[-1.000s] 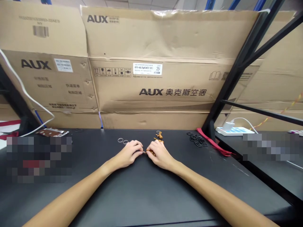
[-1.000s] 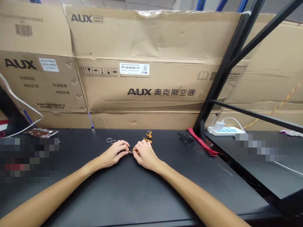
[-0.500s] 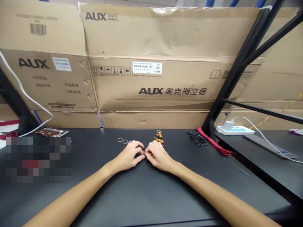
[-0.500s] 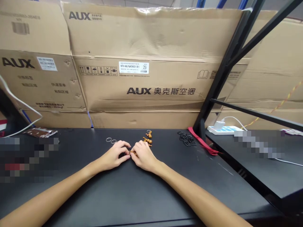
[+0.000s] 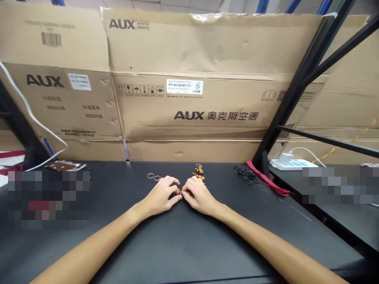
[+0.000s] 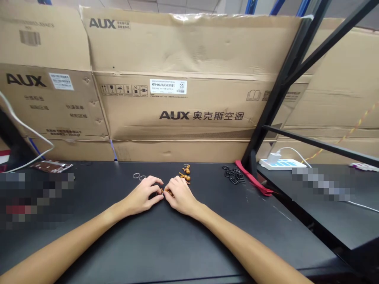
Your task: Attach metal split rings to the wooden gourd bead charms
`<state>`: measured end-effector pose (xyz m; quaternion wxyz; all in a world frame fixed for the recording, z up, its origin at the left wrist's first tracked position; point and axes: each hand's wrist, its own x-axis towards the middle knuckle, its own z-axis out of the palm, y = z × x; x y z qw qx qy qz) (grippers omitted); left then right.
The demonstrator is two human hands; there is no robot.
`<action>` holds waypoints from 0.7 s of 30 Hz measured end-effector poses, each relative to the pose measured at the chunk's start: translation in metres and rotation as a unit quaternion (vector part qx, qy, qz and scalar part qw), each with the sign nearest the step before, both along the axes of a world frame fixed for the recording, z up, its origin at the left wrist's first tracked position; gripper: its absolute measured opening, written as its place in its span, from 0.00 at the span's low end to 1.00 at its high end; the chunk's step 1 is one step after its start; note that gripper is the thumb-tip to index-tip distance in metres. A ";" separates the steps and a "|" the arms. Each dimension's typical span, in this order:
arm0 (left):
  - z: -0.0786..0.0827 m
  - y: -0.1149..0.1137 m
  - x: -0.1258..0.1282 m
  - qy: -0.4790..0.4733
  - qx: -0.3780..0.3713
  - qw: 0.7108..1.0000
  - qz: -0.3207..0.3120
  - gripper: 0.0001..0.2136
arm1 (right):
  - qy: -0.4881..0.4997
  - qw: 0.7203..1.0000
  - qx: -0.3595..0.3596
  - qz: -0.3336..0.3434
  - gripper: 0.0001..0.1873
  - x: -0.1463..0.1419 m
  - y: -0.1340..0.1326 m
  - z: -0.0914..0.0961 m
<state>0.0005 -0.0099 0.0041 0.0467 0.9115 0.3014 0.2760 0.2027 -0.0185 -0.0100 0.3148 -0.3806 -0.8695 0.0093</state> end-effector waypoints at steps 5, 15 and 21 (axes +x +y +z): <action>0.000 0.000 0.001 0.000 0.006 1.000 -0.009 0.09 | 0.006 1.000 0.001 0.018 0.07 -0.001 -0.002 0.003; 0.003 -0.002 0.002 -0.022 -0.032 0.999 -0.019 0.07 | 0.006 1.000 0.007 -0.020 0.07 0.001 0.001 0.002; 0.000 0.000 0.002 -0.014 -0.016 1.000 -0.015 0.09 | 0.013 1.000 0.002 0.022 0.08 0.001 -0.002 0.003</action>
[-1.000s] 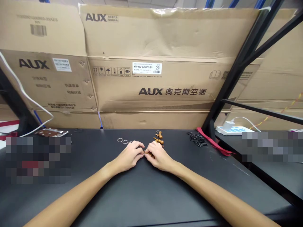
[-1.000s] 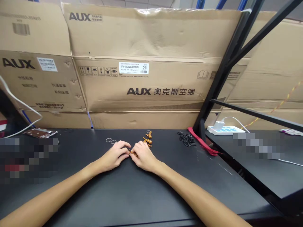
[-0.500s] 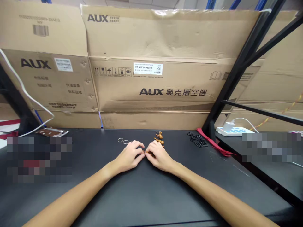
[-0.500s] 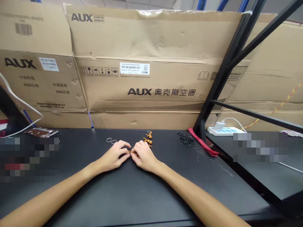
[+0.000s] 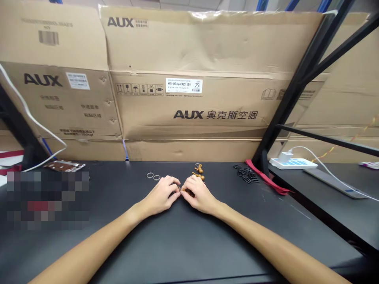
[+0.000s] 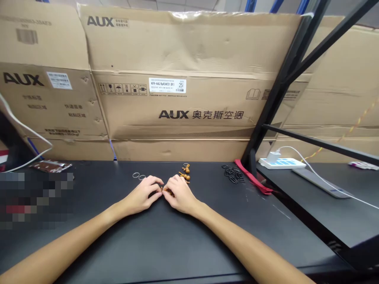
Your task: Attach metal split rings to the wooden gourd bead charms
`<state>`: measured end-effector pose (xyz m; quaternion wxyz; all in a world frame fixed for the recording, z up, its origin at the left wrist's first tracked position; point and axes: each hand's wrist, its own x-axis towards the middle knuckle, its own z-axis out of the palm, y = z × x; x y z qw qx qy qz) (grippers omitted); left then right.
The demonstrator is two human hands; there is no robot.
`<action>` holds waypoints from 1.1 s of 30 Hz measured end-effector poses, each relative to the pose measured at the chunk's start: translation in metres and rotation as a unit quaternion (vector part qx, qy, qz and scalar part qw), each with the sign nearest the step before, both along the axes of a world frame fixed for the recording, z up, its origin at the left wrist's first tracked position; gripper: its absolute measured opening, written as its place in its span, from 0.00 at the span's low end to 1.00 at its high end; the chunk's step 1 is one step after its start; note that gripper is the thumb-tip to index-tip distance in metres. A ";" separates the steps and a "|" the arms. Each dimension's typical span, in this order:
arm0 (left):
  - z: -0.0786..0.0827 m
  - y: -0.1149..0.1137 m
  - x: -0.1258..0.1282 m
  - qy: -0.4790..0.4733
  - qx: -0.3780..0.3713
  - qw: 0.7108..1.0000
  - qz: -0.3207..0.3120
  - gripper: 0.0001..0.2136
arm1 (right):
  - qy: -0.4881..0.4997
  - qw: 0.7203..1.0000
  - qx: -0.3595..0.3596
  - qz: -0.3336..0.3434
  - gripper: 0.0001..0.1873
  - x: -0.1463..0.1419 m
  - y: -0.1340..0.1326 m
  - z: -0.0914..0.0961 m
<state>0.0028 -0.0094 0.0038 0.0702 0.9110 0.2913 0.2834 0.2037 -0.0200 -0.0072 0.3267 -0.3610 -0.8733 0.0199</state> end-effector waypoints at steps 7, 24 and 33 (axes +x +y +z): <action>0.002 0.004 -0.002 -0.015 -0.032 0.999 -0.026 0.09 | -0.013 0.998 0.006 -0.055 0.07 0.004 0.003 0.004; -0.001 0.002 0.000 -0.014 -0.035 0.999 -0.011 0.10 | 0.034 0.999 -0.006 -0.001 0.07 0.002 0.002 0.003; -0.002 0.002 -0.001 -0.009 -0.011 1.000 -0.004 0.09 | 0.043 0.999 -0.013 0.006 0.06 0.002 0.001 0.004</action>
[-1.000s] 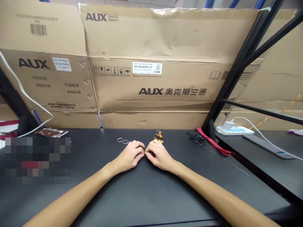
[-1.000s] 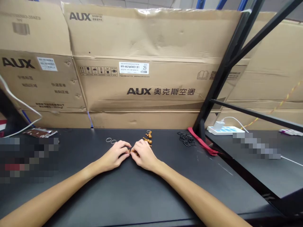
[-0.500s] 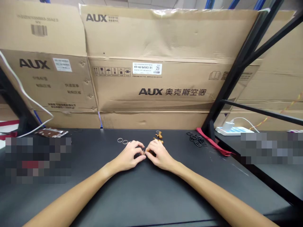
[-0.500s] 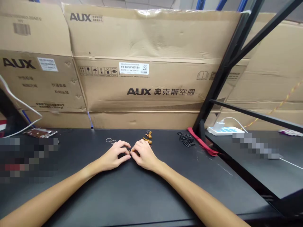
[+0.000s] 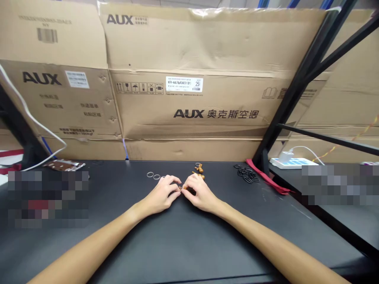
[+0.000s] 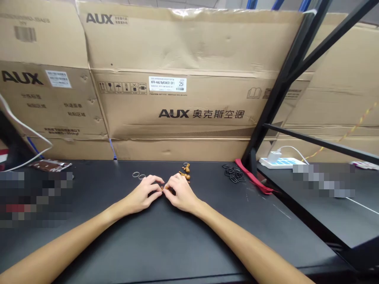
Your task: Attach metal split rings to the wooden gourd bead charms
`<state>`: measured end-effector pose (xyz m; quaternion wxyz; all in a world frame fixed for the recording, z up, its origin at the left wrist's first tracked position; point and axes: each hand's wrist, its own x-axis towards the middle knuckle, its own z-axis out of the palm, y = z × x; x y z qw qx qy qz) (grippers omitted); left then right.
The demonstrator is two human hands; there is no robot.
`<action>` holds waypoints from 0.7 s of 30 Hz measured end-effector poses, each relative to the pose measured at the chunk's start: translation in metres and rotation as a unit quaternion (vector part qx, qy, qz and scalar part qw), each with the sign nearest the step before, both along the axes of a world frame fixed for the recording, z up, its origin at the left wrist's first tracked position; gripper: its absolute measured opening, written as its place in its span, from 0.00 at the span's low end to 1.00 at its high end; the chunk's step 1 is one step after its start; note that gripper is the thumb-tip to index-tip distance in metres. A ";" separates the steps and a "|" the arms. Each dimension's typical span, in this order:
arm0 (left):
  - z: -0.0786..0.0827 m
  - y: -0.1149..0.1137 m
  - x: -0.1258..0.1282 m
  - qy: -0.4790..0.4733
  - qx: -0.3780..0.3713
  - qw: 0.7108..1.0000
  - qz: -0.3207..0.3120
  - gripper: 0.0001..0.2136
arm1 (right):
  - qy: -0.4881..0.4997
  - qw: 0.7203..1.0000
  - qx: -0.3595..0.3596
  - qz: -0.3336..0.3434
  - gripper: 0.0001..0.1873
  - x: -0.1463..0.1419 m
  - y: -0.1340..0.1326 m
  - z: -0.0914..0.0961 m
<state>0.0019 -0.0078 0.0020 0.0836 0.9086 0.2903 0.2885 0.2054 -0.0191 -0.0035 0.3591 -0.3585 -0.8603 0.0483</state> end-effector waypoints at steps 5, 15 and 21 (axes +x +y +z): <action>0.002 0.002 -0.001 0.004 0.004 1.000 -0.008 0.08 | -0.009 0.998 0.010 -0.062 0.07 0.004 0.005 -0.001; 0.001 0.008 -0.008 0.055 0.062 0.994 0.065 0.09 | -0.068 0.990 0.042 -0.115 0.06 0.010 0.011 -0.004; -0.003 0.019 -0.018 0.068 0.072 0.982 0.163 0.08 | -0.091 0.981 0.015 -0.173 0.10 0.014 0.012 -0.005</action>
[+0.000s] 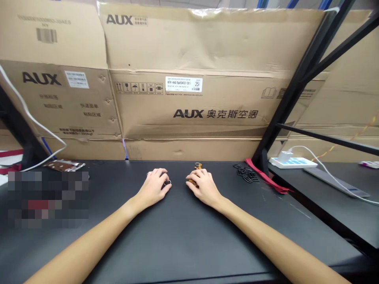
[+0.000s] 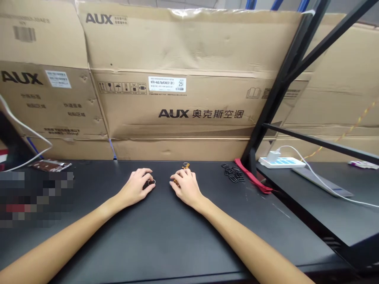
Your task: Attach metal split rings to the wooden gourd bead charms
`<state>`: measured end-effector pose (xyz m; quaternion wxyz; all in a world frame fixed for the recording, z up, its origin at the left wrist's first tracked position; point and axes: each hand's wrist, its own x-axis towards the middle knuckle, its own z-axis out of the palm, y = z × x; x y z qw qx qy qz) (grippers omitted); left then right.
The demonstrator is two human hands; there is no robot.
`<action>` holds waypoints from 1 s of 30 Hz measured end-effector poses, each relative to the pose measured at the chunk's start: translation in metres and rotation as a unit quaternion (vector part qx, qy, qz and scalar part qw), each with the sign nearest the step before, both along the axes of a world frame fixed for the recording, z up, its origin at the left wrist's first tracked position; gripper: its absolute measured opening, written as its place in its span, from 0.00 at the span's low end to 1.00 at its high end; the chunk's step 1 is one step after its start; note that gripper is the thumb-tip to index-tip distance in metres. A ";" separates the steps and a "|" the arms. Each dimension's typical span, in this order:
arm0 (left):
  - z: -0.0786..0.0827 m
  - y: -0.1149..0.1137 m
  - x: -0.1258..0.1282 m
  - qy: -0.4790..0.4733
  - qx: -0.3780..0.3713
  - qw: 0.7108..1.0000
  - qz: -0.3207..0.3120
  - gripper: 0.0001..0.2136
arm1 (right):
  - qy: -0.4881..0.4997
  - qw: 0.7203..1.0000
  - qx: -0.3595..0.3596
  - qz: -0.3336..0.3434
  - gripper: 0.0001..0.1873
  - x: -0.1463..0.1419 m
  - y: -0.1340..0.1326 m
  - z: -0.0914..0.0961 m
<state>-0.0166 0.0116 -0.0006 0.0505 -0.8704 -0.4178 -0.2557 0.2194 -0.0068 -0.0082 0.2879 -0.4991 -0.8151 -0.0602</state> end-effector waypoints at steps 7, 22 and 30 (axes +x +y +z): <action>-0.011 0.012 -0.006 0.043 -0.098 0.992 0.069 0.17 | -0.027 0.998 -0.063 -0.001 0.14 0.001 0.004 -0.005; -0.012 0.024 -0.018 0.008 -0.063 0.998 0.005 0.17 | 0.031 0.992 -0.027 -0.118 0.07 0.024 0.024 -0.011; -0.015 0.023 -0.017 0.024 -0.068 0.997 0.015 0.17 | 0.008 0.986 0.023 -0.164 0.21 0.022 0.035 -0.013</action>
